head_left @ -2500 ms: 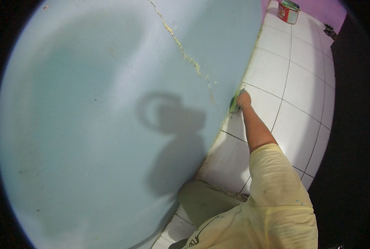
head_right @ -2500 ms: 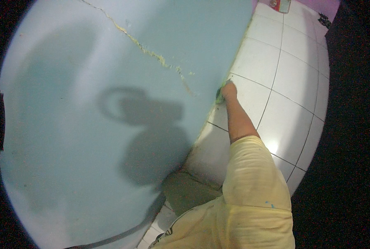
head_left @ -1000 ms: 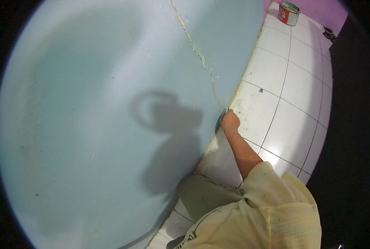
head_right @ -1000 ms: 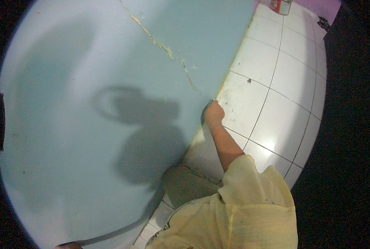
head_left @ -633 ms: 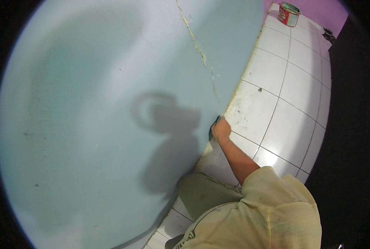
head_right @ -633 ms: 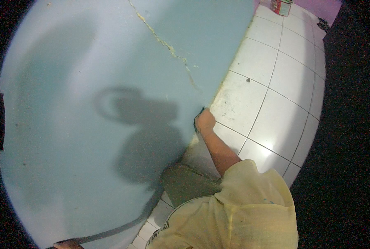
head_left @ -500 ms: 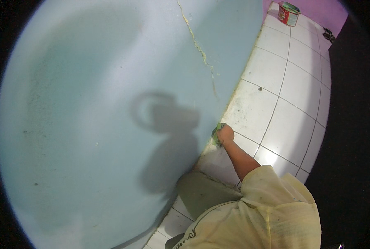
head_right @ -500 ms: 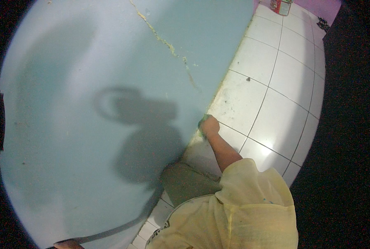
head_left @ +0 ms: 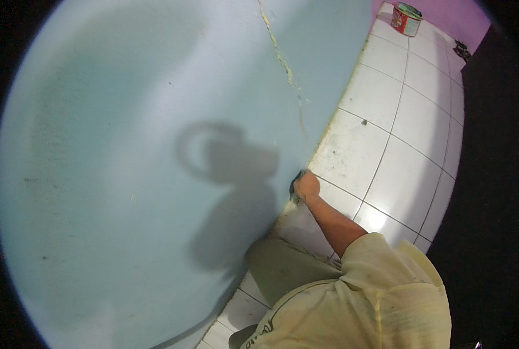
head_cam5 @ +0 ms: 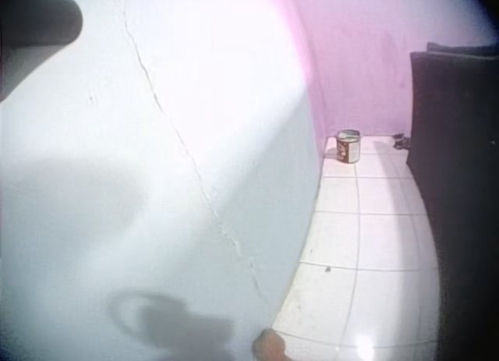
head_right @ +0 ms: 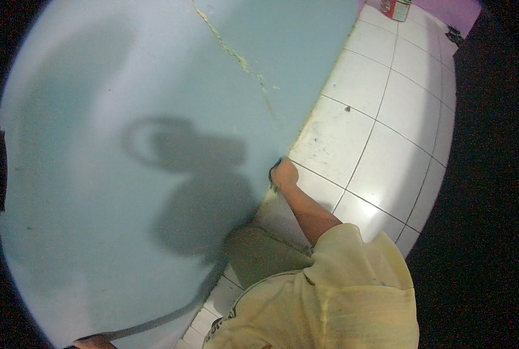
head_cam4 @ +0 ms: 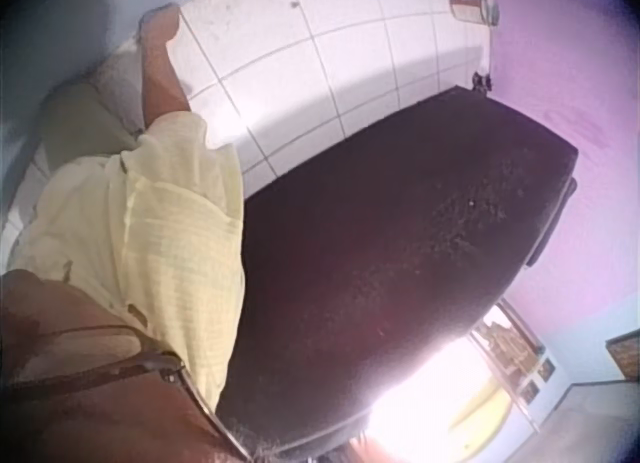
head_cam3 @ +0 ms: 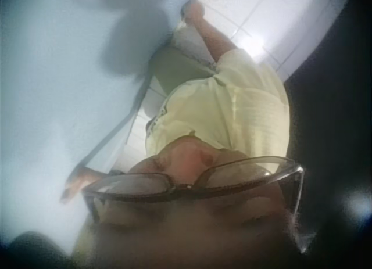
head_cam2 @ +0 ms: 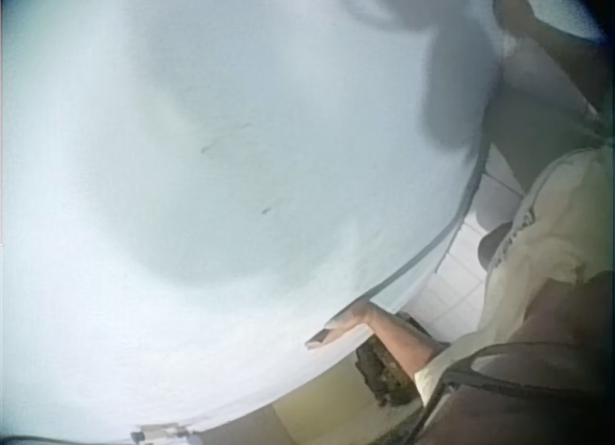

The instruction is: The person applies a light-colored wall compound to a vertical wall using a small rectangular trowel, smoothing it along a crack and adjacent area. They repeatedly scrape and spread the compound, occasionally switching to a sanding block to rub the surface. The work focuses on a single vertical section of the wall.

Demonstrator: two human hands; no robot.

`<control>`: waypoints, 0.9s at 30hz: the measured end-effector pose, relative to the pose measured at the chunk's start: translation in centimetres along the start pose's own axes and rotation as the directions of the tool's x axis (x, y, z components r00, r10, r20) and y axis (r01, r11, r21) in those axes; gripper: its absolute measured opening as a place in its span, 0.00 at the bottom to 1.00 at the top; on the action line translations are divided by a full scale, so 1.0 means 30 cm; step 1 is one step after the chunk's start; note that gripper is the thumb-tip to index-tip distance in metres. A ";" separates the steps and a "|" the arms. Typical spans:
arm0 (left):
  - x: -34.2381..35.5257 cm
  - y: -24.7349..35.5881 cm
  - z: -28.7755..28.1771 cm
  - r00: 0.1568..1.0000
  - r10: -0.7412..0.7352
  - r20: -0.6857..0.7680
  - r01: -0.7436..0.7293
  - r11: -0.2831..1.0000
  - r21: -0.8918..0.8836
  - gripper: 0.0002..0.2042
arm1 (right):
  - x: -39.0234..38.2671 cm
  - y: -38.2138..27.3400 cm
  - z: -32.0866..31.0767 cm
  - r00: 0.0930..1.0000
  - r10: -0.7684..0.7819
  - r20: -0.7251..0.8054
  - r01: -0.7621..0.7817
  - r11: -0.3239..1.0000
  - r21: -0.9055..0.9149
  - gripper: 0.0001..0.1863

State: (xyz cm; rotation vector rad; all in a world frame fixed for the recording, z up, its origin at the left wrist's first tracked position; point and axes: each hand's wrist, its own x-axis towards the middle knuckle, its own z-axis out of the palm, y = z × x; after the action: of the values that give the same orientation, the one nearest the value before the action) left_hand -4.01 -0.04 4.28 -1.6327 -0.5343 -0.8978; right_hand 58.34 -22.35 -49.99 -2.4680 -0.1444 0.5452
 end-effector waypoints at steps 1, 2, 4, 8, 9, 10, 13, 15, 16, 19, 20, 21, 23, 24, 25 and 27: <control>0.002 0.002 0.002 1.000 0.001 -0.002 -0.001 1.000 0.004 0.33 | -0.017 0.012 0.035 0.999 -0.014 0.031 0.014 1.000 0.014 0.13; 0.007 0.002 0.004 1.000 0.007 -0.004 -0.006 1.000 0.002 0.33 | -0.021 0.053 0.045 0.999 -0.015 0.051 0.017 0.999 -0.042 0.10; 0.012 -0.006 0.000 1.000 0.016 -0.007 -0.016 1.000 0.005 0.33 | -0.003 0.043 0.013 0.991 -0.094 -0.096 0.079 0.986 -0.145 0.09; 0.007 -0.014 -0.019 0.999 0.036 0.008 -0.036 0.999 0.012 0.33 | -0.013 -0.007 -0.241 0.907 -0.410 -0.099 0.347 0.859 -0.376 0.13; 0.007 -0.014 -0.014 0.999 0.038 0.005 -0.038 0.999 0.006 0.33 | -0.018 0.027 -0.244 0.832 -0.555 -0.004 0.493 0.742 -0.455 0.13; 0.008 -0.014 -0.006 0.998 0.057 0.006 -0.057 0.998 0.005 0.33 | -0.026 0.063 -0.242 0.731 -0.674 0.105 0.621 0.594 -0.511 0.14; -0.009 -0.031 0.021 1.000 -0.002 -0.015 0.002 1.000 -0.008 0.34 | -0.049 0.158 -0.194 0.393 -0.854 0.342 0.878 0.238 -0.415 0.16; -0.016 -0.049 0.021 1.000 -0.024 -0.007 0.024 1.000 -0.012 0.34 | -0.051 0.163 -0.123 0.232 -0.921 0.313 0.936 0.124 -0.329 0.16; -0.014 -0.054 0.013 0.999 -0.033 -0.005 0.033 0.999 -0.012 0.34 | -0.054 0.132 -0.093 0.259 -0.890 0.376 0.956 0.179 -0.234 0.15; 0.002 -0.022 0.008 1.000 -0.023 -0.015 0.023 0.999 -0.036 0.34 | -0.082 0.124 -0.093 0.369 -0.784 0.499 0.922 0.241 -0.303 0.16; -0.002 -0.025 0.007 0.999 -0.037 -0.020 0.036 0.998 -0.047 0.34 | -0.092 0.171 -0.088 0.353 -0.785 0.509 0.926 0.217 -0.308 0.15; -0.009 -0.027 0.014 0.998 -0.057 -0.033 0.055 0.997 -0.058 0.34 | -0.083 0.240 -0.086 0.339 -0.789 0.513 0.928 0.190 -0.320 0.15; 0.008 -0.023 0.025 0.998 -0.035 -0.059 0.033 0.999 -0.042 0.35 | -0.055 0.243 -0.080 0.325 -0.808 0.492 0.927 0.170 -0.334 0.15; 0.015 -0.008 0.020 0.998 0.000 -0.060 -0.001 1.000 -0.026 0.35 | -0.065 0.241 -0.102 0.334 -0.813 0.477 0.922 0.178 -0.343 0.15; 0.022 0.009 0.017 0.998 0.035 -0.060 -0.036 0.999 -0.011 0.35 | -0.072 0.239 -0.118 0.344 -0.818 0.461 0.917 0.188 -0.352 0.15; 0.037 0.053 0.008 0.995 -0.031 -0.097 0.025 0.998 -0.055 0.35 | -0.057 0.253 -0.076 0.331 -0.863 0.382 0.917 0.198 -0.346 0.14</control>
State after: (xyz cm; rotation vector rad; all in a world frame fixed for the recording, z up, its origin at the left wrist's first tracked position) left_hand -2.09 -0.35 4.16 -1.6239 -0.4694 -1.0154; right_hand 57.57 -30.12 -52.14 -2.2277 -1.9094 0.0575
